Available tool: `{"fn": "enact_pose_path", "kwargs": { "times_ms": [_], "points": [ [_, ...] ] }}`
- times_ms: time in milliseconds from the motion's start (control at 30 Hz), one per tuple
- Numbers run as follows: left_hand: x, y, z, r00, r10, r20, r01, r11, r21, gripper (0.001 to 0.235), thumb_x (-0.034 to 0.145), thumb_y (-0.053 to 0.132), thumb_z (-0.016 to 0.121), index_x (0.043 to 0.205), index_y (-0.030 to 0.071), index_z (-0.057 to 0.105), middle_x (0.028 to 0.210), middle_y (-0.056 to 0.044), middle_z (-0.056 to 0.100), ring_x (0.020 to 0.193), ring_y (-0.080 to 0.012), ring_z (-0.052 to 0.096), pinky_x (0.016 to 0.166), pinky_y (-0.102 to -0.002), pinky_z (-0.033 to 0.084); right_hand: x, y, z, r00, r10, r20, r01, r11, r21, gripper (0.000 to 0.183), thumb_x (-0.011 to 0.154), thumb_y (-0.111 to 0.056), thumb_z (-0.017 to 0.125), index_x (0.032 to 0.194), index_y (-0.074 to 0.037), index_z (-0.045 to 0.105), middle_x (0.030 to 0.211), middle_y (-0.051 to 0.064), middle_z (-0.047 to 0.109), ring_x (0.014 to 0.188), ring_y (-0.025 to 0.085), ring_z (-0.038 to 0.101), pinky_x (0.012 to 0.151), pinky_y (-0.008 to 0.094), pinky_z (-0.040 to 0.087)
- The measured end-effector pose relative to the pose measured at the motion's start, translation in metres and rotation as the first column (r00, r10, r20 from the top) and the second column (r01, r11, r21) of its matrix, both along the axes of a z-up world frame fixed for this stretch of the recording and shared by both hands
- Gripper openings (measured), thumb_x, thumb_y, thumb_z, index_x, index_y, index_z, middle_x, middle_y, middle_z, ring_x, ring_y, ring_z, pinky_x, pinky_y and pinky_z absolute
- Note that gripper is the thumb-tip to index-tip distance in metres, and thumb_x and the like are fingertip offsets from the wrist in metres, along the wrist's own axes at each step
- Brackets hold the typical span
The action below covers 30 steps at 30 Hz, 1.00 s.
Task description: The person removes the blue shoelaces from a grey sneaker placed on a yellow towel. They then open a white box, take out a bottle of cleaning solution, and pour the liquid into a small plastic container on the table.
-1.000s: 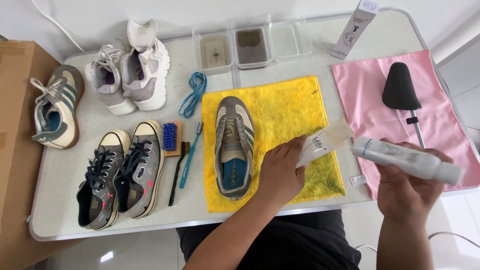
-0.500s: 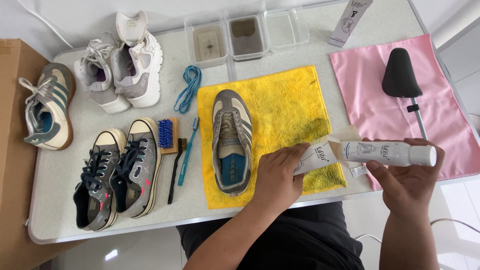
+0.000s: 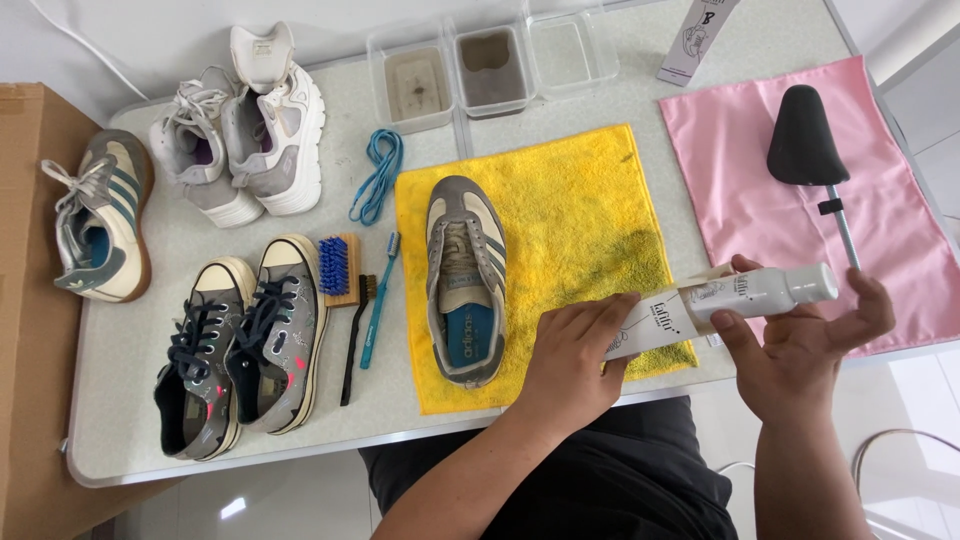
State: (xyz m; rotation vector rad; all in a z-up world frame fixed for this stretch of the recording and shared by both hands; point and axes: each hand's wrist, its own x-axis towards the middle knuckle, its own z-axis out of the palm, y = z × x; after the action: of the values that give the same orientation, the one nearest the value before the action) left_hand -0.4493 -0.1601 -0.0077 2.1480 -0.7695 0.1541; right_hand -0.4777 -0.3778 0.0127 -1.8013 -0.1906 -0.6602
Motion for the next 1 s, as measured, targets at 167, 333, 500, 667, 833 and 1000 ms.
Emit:
{"fn": "enact_pose_path", "kwargs": {
  "times_ms": [167, 333, 500, 667, 833, 1000],
  "points": [
    [-0.002, -0.002, -0.004, 0.998, 0.036, 0.061, -0.027, 0.99, -0.14, 0.07, 0.084, 0.012, 0.083, 0.145, 0.009, 0.05, 0.134, -0.011, 0.068, 0.122, -0.0322, 0.064, 0.1, -0.045, 0.048, 0.005, -0.001, 0.011, 0.989, -0.145, 0.02, 0.139, 0.885, -0.444, 0.035, 0.109, -0.031, 0.049, 0.11, -0.002, 0.068, 0.138, 0.025, 0.052, 0.133, 0.04, 0.057, 0.106, 0.05, 0.049],
    [-0.006, 0.001, -0.005, 0.994, 0.11, 0.021, -0.103, 0.972, -0.211, 0.065, 0.088, 0.017, 0.079, 0.145, 0.014, 0.047, 0.136, -0.01, 0.061, 0.124, -0.0336, 0.059, 0.095, -0.047, 0.054, 0.01, 0.026, 0.011, 0.997, 0.017, 0.077, 0.011, 0.935, -0.355, 0.045, 0.097, -0.038, 0.058, 0.125, -0.004, 0.056, 0.145, 0.028, 0.04, 0.127, 0.04, 0.058, 0.096, 0.046, 0.057],
    [-0.004, 0.007, -0.014, 0.991, 0.084, 0.103, -0.045, 0.941, -0.335, 0.074, 0.094, 0.008, 0.078, 0.152, 0.024, 0.034, 0.134, -0.018, 0.049, 0.108, -0.0353, 0.063, 0.068, -0.043, 0.061, 0.002, 0.045, -0.023, 0.995, 0.004, 0.102, 0.012, 0.989, -0.147, 0.051, 0.086, -0.019, 0.075, 0.122, -0.002, 0.043, 0.142, 0.031, 0.043, 0.111, 0.026, 0.061, 0.075, 0.029, 0.058],
    [-0.002, 0.018, -0.022, 0.996, 0.062, 0.056, -0.054, 0.989, -0.138, 0.064, 0.098, 0.027, 0.075, 0.147, 0.02, 0.035, 0.129, -0.023, 0.048, 0.118, -0.041, 0.054, 0.07, -0.048, 0.058, 0.001, 0.052, -0.033, 0.991, -0.135, 0.006, 0.123, 0.886, -0.446, 0.034, 0.091, -0.022, 0.078, 0.121, -0.011, 0.069, 0.117, 0.015, 0.065, 0.06, 0.014, 0.054, 0.053, 0.029, 0.045],
    [0.001, 0.029, 0.002, 0.998, 0.004, 0.058, 0.008, 0.979, -0.203, 0.052, 0.097, 0.024, 0.072, 0.135, 0.011, 0.04, 0.137, -0.023, 0.046, 0.12, -0.0422, 0.056, 0.087, -0.051, 0.058, 0.001, 0.052, -0.048, 0.995, -0.104, -0.005, 0.087, 0.862, -0.499, 0.042, 0.093, -0.024, 0.073, 0.133, -0.014, 0.067, 0.116, 0.014, 0.064, 0.091, 0.022, 0.066, 0.073, 0.035, 0.054],
    [-0.005, 0.034, 0.014, 0.999, 0.011, 0.04, -0.001, 0.972, -0.234, 0.042, 0.1, 0.029, 0.061, 0.134, 0.01, 0.045, 0.146, -0.018, 0.05, 0.13, -0.0412, 0.057, 0.098, -0.055, 0.053, -0.001, 0.067, -0.034, 0.998, 0.06, -0.028, -0.066, 0.86, -0.506, 0.044, 0.094, -0.02, 0.065, 0.136, -0.01, 0.065, 0.153, 0.022, 0.058, 0.122, 0.028, 0.068, 0.109, 0.036, 0.053]
  ]
}}
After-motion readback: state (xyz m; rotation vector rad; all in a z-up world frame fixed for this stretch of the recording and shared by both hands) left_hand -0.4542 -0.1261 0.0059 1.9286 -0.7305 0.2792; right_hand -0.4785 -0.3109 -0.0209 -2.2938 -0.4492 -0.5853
